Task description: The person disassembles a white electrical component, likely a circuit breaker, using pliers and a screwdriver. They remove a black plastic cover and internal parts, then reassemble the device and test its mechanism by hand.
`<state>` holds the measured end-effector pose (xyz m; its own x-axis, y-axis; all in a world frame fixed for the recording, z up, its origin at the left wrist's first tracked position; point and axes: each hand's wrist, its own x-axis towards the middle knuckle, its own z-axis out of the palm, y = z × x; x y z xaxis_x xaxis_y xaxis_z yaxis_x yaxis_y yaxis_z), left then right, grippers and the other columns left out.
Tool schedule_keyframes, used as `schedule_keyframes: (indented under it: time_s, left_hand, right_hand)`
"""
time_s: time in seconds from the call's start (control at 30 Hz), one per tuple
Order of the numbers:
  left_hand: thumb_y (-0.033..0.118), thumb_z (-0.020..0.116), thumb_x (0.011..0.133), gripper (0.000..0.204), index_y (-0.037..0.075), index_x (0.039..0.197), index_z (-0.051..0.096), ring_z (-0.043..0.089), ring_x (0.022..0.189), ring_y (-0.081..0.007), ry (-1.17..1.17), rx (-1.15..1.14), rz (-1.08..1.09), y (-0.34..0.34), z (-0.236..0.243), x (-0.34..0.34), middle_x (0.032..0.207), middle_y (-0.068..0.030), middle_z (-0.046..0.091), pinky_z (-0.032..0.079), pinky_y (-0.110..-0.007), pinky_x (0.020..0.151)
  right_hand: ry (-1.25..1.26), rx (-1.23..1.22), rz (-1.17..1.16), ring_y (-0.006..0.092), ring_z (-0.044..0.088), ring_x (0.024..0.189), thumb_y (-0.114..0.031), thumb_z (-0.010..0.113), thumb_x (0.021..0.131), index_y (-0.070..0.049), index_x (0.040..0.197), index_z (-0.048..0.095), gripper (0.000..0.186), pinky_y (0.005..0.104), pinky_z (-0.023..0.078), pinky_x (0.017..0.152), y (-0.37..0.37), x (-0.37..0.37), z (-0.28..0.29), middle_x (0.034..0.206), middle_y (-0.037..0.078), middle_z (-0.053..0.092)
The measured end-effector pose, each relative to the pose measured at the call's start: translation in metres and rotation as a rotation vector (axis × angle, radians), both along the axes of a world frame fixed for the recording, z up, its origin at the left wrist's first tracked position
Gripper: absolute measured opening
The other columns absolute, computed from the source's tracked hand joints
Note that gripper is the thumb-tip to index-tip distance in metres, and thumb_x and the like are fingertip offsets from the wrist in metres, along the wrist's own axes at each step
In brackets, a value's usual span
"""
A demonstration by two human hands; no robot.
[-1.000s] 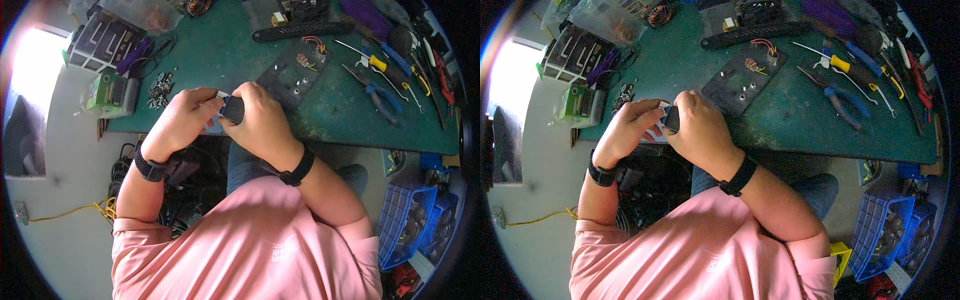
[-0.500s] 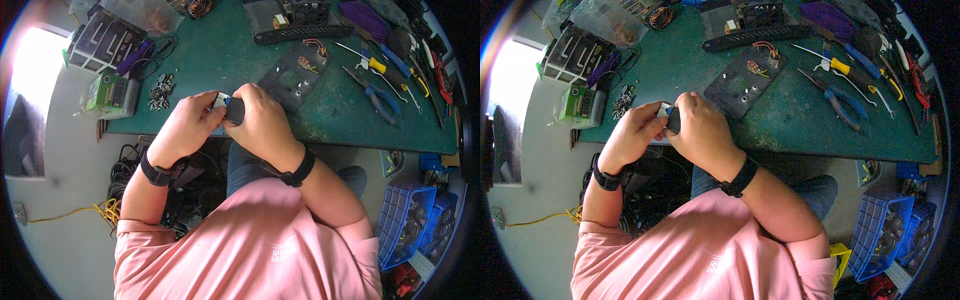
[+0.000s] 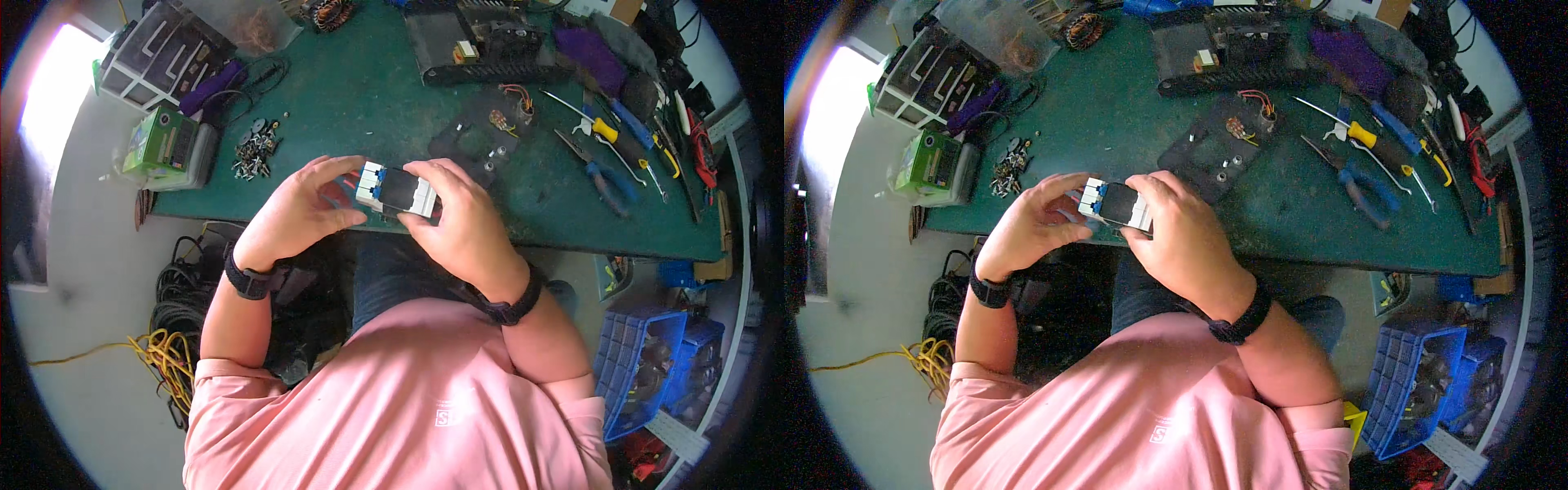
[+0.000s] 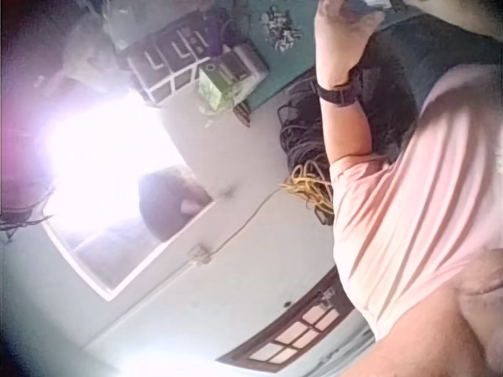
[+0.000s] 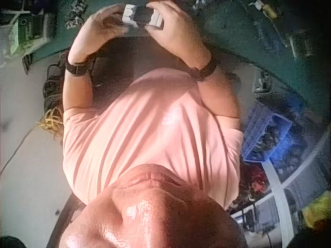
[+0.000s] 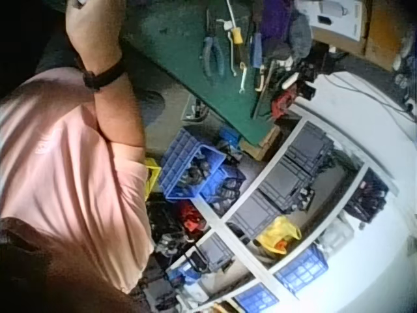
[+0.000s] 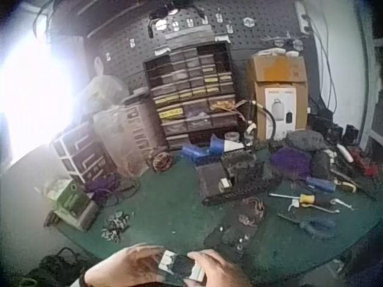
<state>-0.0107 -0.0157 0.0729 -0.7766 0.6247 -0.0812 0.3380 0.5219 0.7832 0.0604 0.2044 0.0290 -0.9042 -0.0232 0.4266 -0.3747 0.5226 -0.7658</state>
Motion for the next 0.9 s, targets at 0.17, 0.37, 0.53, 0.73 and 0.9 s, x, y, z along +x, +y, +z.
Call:
schedule_keyframes:
  time_s: [0.17, 0.37, 0.53, 0.73, 0.9]
  left_hand:
    - [0.004, 0.080, 0.076, 0.059, 0.001, 0.131, 0.058, 0.061, 0.099, -0.0142, 0.035, 0.131, -0.038, 0.012, -0.012, -0.002, 0.118, -0.0077, 0.060, 0.052, -0.029, 0.087]
    - [0.011, 0.083, 0.075, 0.050, 0.000, 0.120, 0.063, 0.063, 0.093, -0.0122, 0.018, 0.201, 0.012, 0.023, -0.023, 0.000, 0.102, -0.0053, 0.069, 0.050, -0.029, 0.085]
    - [0.011, 0.083, 0.074, 0.050, -0.001, 0.118, 0.064, 0.065, 0.092, -0.0159, 0.152, 0.198, 0.014, 0.031, -0.023, 0.006, 0.103, -0.0083, 0.069, 0.051, -0.030, 0.084]
    - [0.011, 0.084, 0.073, 0.052, -0.003, 0.119, 0.064, 0.067, 0.094, -0.0203, 0.143, 0.232, 0.068, 0.028, -0.027, 0.013, 0.105, -0.0121, 0.068, 0.054, -0.031, 0.083]
    - [0.009, 0.082, 0.074, 0.051, -0.003, 0.120, 0.063, 0.067, 0.093, -0.0232, 0.201, 0.202, 0.036, 0.027, -0.026, 0.013, 0.105, -0.0140, 0.068, 0.055, -0.032, 0.081]
  right_hand:
    - [-0.098, -0.087, 0.073, 0.0395, 0.062, 0.104, -0.001, 0.075, 0.073, 0.001, 0.120, 0.060, 0.049, 0.0423, 0.051, 0.091, 0.005, -0.001, -0.001, 0.114, 0.021, 0.063]
    - [-0.225, -0.325, 0.177, 0.0288, 0.064, 0.106, 0.002, 0.076, 0.075, 0.002, 0.122, 0.060, 0.050, 0.0350, 0.052, 0.091, 0.018, -0.005, -0.009, 0.116, 0.018, 0.064]
    - [-0.301, -0.438, 0.238, 0.0217, 0.064, 0.103, 0.002, 0.076, 0.076, 0.001, 0.121, 0.060, 0.047, 0.0329, 0.053, 0.088, 0.027, -0.008, -0.013, 0.114, 0.013, 0.063]
    - [-0.313, -0.327, 0.171, 0.0214, 0.065, 0.095, 0.000, 0.078, 0.074, 0.001, 0.116, 0.061, 0.045, 0.0314, 0.054, 0.082, 0.026, -0.006, -0.003, 0.106, 0.012, 0.063]
    - [-0.248, -0.236, 0.159, 0.0220, 0.065, 0.090, -0.001, 0.079, 0.072, 0.002, 0.112, 0.063, 0.043, 0.0317, 0.053, 0.078, 0.025, -0.008, 0.001, 0.101, 0.012, 0.064]
